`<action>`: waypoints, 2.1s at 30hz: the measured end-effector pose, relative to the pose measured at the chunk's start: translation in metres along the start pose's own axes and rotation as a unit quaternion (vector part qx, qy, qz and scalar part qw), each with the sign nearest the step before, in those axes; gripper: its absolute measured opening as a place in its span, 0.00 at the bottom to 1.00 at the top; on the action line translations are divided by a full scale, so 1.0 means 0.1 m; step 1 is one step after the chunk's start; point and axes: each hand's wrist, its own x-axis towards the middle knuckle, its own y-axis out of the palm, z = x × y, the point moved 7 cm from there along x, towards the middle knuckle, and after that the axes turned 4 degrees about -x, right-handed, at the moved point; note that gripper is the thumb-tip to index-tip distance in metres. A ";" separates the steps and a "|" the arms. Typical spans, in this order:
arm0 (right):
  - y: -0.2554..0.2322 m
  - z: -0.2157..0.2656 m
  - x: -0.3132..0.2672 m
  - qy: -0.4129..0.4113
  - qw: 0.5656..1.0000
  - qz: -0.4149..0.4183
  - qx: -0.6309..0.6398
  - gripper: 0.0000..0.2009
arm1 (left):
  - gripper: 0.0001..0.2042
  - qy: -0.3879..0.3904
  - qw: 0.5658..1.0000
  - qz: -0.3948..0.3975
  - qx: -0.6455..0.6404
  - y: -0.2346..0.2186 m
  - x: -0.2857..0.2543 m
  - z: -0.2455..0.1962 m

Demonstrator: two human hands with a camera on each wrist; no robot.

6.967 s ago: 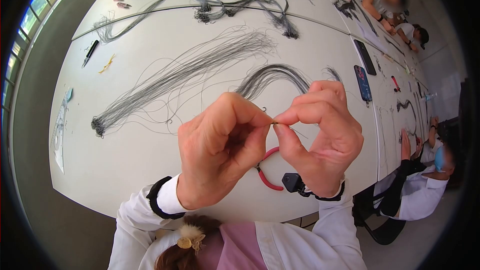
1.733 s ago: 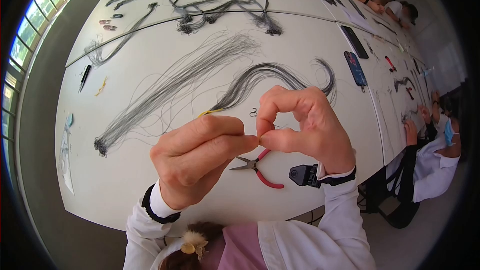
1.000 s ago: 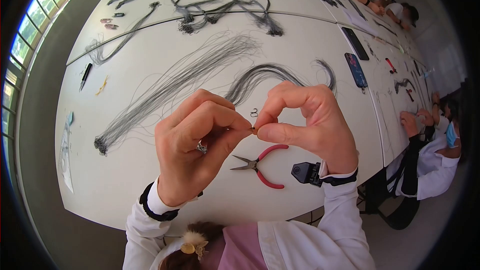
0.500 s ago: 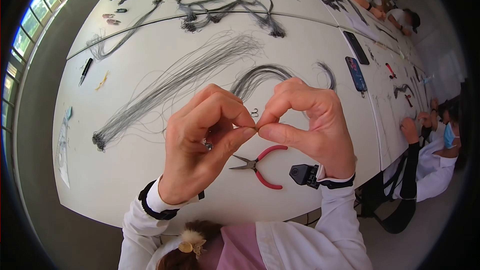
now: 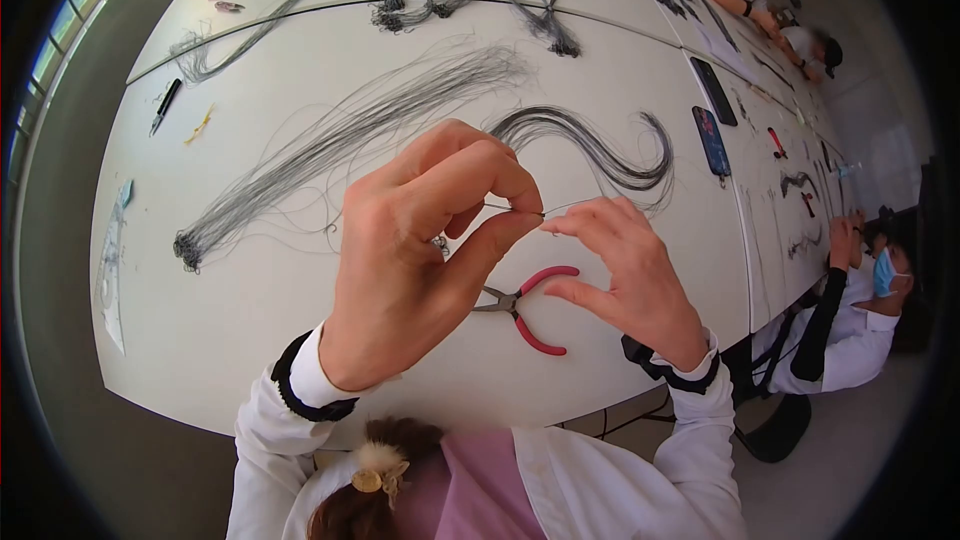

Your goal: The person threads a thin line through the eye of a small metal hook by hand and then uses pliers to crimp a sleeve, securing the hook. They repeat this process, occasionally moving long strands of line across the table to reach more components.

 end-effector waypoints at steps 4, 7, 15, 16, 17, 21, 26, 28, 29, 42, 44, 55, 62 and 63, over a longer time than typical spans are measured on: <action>0.44 0.12 -0.34 -0.051 0.988 0.098 -0.105 0.35 | 0.07 0.008 1.000 0.002 -0.003 0.04 -0.01 0.02; 0.58 0.05 -0.42 -0.041 0.983 0.120 -0.134 0.38 | 0.06 -0.002 1.000 0.005 -0.022 0.06 -0.02 0.06; 0.73 0.09 -0.44 -0.049 0.983 0.108 -0.141 0.30 | 0.06 -0.067 0.997 0.021 -0.036 0.05 -0.02 0.12; 0.70 0.12 -0.43 -0.062 0.981 0.091 -0.161 0.28 | 0.06 -0.071 0.996 0.017 -0.043 0.05 -0.02 0.14; 0.67 0.15 -0.43 -0.074 0.978 0.074 -0.181 0.26 | 0.06 -0.075 0.996 0.013 -0.049 0.04 -0.02 0.16; 0.54 0.13 -0.42 -0.075 0.984 0.071 -0.147 0.23 | 0.06 -0.089 0.994 0.009 -0.064 -0.01 -0.01 0.23; -0.10 0.21 -0.48 -0.142 0.962 -0.178 -0.153 0.21 | 0.06 -0.098 0.993 0.019 -0.063 -0.03 0.00 0.21; -0.29 0.20 -0.48 -0.138 0.949 -0.220 -0.178 0.22 | 0.06 -0.096 0.993 0.025 -0.070 -0.02 0.00 0.19; -0.40 0.20 -0.49 -0.132 0.934 -0.262 -0.204 0.22 | 0.06 -0.093 0.992 0.034 -0.077 0.00 0.00 0.17; -0.50 0.27 -0.30 -0.151 0.908 -0.261 -0.290 0.23 | 0.05 -0.127 0.986 0.081 -0.073 0.04 -0.01 0.17; -0.50 0.28 -0.30 -0.153 0.907 -0.260 -0.293 0.22 | 0.06 -0.133 0.984 0.082 -0.080 0.04 -0.01 0.17; -0.48 0.30 -0.32 -0.153 0.908 -0.238 -0.310 0.24 | 0.05 -0.117 0.986 0.091 -0.080 0.07 -0.02 0.19; -0.45 0.34 -0.31 -0.158 0.903 -0.236 -0.323 0.22 | 0.05 -0.052 0.996 0.057 -0.033 0.09 -0.03 0.13; -0.46 0.34 -0.31 -0.156 0.903 -0.238 -0.323 0.22 | 0.05 -0.051 0.997 0.055 -0.033 0.09 -0.03 0.12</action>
